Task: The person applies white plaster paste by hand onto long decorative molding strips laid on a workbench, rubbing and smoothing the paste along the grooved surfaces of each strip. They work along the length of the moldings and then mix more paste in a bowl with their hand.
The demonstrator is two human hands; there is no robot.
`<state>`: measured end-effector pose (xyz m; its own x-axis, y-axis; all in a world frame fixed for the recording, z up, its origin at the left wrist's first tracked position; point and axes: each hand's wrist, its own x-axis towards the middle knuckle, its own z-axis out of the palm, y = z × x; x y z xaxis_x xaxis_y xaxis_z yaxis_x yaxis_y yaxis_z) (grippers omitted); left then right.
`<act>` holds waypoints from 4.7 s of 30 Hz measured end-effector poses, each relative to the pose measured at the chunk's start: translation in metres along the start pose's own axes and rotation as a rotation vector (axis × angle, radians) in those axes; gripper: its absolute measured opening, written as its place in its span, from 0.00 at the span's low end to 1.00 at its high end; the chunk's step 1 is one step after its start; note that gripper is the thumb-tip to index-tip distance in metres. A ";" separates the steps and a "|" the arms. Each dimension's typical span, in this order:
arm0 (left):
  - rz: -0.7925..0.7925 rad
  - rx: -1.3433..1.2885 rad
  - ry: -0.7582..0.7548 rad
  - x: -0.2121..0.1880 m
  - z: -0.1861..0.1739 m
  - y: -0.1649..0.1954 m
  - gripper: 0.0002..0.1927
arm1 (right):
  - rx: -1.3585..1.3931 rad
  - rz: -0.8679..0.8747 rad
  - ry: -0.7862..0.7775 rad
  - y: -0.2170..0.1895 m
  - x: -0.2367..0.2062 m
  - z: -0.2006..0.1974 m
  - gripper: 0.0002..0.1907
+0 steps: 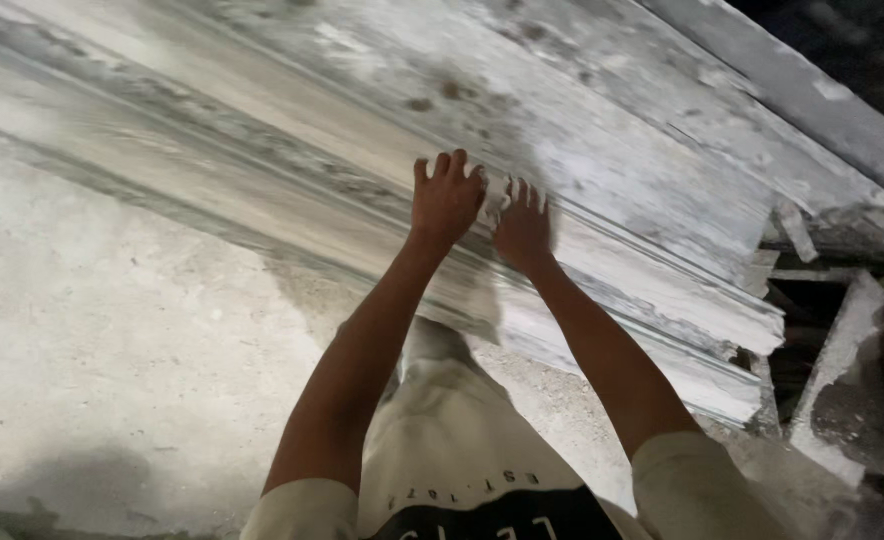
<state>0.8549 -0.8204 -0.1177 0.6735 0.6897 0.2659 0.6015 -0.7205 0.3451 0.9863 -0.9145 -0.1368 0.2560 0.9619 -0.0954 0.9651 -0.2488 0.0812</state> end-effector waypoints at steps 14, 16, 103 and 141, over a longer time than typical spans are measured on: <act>-0.373 -0.524 0.332 -0.065 0.134 0.344 0.14 | 0.069 0.000 0.017 0.413 -0.264 0.120 0.35; -0.271 -0.499 0.353 -0.074 0.145 0.388 0.14 | 0.161 -0.017 0.097 0.470 -0.300 0.129 0.34; -0.816 -0.546 0.471 -0.251 -0.186 -0.160 0.16 | 0.331 -0.606 0.120 -0.232 0.198 -0.016 0.40; -0.969 -0.879 0.555 -0.153 -0.413 -1.154 0.21 | -0.292 -0.785 0.278 -1.198 0.864 -0.172 0.25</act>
<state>-0.1196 -0.0649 -0.1848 -0.2209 0.9632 -0.1533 0.1232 0.1834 0.9753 0.0424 0.2342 -0.1459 -0.5344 0.8451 0.0114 0.7945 0.4978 0.3478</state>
